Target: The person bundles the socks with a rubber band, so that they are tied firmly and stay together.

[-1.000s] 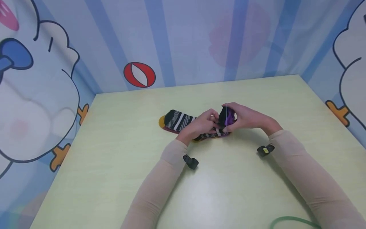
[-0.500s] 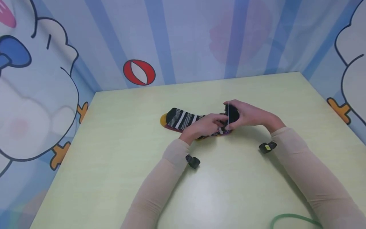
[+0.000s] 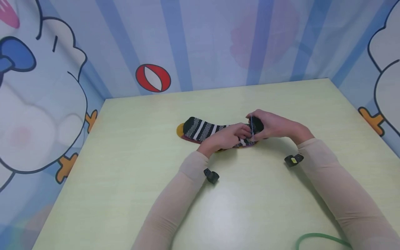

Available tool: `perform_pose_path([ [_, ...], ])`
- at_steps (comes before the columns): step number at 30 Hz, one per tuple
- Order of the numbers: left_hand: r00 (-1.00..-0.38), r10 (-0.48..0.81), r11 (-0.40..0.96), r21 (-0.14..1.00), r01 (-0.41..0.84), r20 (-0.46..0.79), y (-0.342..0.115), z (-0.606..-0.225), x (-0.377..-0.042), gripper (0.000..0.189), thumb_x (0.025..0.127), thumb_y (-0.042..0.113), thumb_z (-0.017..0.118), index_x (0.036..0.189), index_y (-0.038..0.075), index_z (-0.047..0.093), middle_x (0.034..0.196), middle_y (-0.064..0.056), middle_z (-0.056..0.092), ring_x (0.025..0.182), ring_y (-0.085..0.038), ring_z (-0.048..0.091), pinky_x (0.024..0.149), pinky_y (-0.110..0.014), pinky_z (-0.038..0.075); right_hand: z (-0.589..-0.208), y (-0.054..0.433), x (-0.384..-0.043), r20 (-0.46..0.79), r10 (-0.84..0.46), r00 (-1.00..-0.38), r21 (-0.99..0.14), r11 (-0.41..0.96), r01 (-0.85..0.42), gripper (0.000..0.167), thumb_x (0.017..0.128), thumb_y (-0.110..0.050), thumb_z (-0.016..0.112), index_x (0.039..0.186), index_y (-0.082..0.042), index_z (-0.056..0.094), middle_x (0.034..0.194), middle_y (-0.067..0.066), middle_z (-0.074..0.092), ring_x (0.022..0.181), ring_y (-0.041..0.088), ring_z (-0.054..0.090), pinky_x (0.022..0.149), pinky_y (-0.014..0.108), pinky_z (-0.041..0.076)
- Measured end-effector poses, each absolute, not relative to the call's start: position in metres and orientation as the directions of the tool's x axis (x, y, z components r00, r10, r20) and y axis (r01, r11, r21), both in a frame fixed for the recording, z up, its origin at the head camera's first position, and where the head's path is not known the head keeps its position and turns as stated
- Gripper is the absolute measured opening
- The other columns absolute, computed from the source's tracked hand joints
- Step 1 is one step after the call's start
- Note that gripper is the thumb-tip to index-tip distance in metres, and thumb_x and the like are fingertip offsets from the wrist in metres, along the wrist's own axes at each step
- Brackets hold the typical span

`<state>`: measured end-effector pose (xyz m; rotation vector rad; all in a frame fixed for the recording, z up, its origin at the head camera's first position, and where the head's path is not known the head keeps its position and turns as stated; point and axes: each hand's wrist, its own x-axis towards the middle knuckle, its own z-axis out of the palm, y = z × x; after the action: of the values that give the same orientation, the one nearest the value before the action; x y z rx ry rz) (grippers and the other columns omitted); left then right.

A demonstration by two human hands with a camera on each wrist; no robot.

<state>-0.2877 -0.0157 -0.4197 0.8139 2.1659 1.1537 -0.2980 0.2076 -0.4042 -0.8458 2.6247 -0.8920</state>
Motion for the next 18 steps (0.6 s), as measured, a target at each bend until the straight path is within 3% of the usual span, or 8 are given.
perform_pose_path([
  [5, -0.712, 0.673, 0.413, 0.901, 0.136, -0.2, -0.0157, -0.4221, -0.2875, 0.045, 0.093, -0.015, 0.039, 0.131, 0.008, 0.044, 0.133, -0.004, 0.064, 0.123, -0.018, 0.054, 0.096, -0.027, 0.043, -0.4058, 0.2092, -0.2996, -0.054, -0.607, -0.793, -0.595, 0.657, -0.463, 0.073, 0.082, -0.012, 0.081, 0.139, 0.009, 0.042, 0.129, 0.024, 0.05, 0.107, 0.031, 0.055, 0.089, 0.045, 0.05],
  [18, -0.731, 0.637, 0.355, 0.935, 0.0, -0.242, -0.0129, -0.423, -0.2874, 0.038, 0.097, -0.013, 0.042, 0.131, 0.004, 0.043, 0.13, -0.013, 0.06, 0.123, -0.024, 0.055, 0.099, -0.03, 0.047, -0.4099, 0.2148, -0.3005, -0.06, -0.595, -0.801, -0.59, 0.669, -0.453, 0.071, 0.076, -0.01, 0.082, 0.132, 0.009, 0.042, 0.124, 0.023, 0.049, 0.105, 0.03, 0.055, 0.091, 0.044, 0.049],
])
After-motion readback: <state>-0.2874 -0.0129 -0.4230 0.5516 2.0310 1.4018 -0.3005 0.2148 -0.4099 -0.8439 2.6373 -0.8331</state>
